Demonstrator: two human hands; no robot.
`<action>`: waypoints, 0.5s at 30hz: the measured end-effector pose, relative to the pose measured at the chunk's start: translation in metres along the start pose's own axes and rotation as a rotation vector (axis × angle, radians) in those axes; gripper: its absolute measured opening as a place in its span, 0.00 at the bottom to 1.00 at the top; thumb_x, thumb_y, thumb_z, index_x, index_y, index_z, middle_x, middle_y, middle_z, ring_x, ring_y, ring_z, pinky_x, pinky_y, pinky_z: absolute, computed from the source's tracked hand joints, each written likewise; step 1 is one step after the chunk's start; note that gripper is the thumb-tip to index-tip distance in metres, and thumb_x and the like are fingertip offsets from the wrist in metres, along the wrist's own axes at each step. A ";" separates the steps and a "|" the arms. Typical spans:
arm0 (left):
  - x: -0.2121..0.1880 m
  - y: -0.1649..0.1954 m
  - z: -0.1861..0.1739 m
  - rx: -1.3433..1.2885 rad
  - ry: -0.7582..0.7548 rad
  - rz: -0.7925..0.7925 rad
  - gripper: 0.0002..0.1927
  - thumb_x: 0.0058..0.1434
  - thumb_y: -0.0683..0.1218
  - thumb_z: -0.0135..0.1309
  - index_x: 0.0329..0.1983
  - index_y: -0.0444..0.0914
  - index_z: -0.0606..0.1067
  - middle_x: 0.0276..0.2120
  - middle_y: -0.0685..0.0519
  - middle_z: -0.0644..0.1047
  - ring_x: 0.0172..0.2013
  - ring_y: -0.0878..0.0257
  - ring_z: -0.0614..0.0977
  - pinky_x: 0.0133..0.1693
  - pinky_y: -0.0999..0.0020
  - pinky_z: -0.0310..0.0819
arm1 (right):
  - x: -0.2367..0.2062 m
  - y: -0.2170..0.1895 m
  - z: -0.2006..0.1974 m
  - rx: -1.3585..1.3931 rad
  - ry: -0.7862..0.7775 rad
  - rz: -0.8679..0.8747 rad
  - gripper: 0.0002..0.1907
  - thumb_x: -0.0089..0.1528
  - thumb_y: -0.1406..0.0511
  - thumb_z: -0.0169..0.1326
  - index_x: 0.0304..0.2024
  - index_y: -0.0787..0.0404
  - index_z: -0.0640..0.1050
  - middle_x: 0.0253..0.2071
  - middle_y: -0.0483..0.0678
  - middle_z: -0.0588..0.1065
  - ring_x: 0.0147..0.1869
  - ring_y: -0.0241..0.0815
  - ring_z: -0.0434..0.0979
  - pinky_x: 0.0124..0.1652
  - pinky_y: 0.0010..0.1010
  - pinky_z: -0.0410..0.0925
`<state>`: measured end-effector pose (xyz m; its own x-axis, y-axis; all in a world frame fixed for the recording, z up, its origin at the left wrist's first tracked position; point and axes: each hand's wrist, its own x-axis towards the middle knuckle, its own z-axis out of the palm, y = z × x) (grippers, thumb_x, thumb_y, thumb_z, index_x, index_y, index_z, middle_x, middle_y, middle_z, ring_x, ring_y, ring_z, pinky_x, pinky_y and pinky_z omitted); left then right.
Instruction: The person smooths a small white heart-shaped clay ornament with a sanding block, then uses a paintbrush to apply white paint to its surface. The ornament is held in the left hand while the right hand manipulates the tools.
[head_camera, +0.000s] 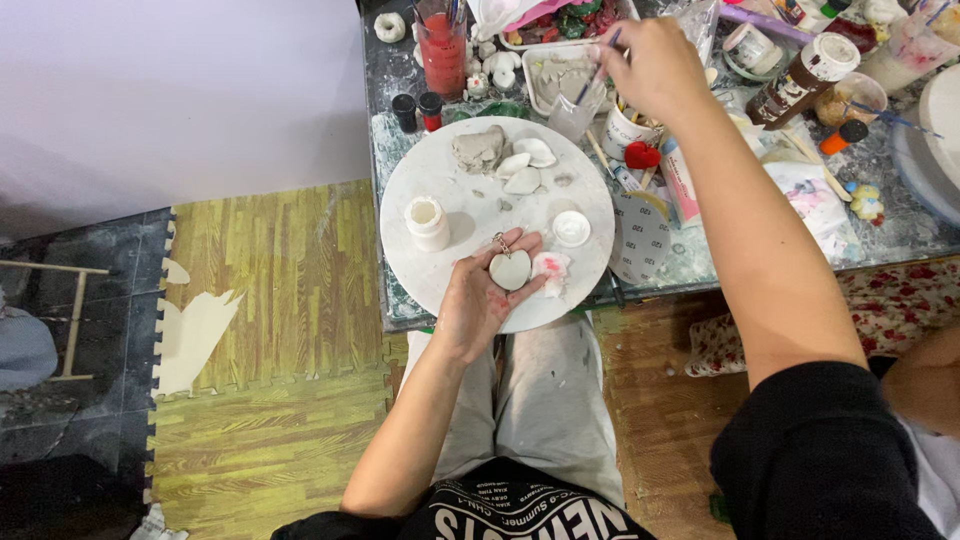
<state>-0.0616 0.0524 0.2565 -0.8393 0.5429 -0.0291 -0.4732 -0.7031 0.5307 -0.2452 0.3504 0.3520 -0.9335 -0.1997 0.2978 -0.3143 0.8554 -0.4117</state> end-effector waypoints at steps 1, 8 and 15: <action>0.000 0.000 -0.001 -0.002 -0.008 0.002 0.32 0.71 0.55 0.36 0.70 0.30 0.57 0.67 0.39 0.67 0.70 0.53 0.66 0.70 0.46 0.61 | 0.000 0.000 -0.001 -0.036 0.059 -0.035 0.08 0.69 0.66 0.55 0.41 0.61 0.84 0.31 0.48 0.82 0.26 0.43 0.78 0.32 0.36 0.71; 0.001 -0.002 -0.005 -0.023 -0.007 0.017 0.30 0.71 0.54 0.37 0.69 0.30 0.58 0.67 0.42 0.67 0.70 0.52 0.66 0.69 0.43 0.61 | 0.001 -0.003 -0.006 0.191 -0.131 0.067 0.12 0.70 0.62 0.55 0.37 0.63 0.80 0.32 0.47 0.81 0.22 0.39 0.77 0.28 0.36 0.70; 0.000 -0.003 -0.004 -0.037 -0.007 0.027 0.28 0.71 0.52 0.36 0.68 0.29 0.59 0.66 0.43 0.67 0.70 0.52 0.66 0.69 0.41 0.61 | -0.003 -0.006 -0.004 -0.051 -0.023 0.001 0.14 0.72 0.60 0.57 0.36 0.62 0.82 0.30 0.52 0.80 0.27 0.48 0.79 0.33 0.40 0.72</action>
<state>-0.0613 0.0525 0.2510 -0.8500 0.5268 -0.0091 -0.4602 -0.7338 0.4997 -0.2400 0.3476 0.3577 -0.9378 -0.2089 0.2771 -0.3043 0.8789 -0.3673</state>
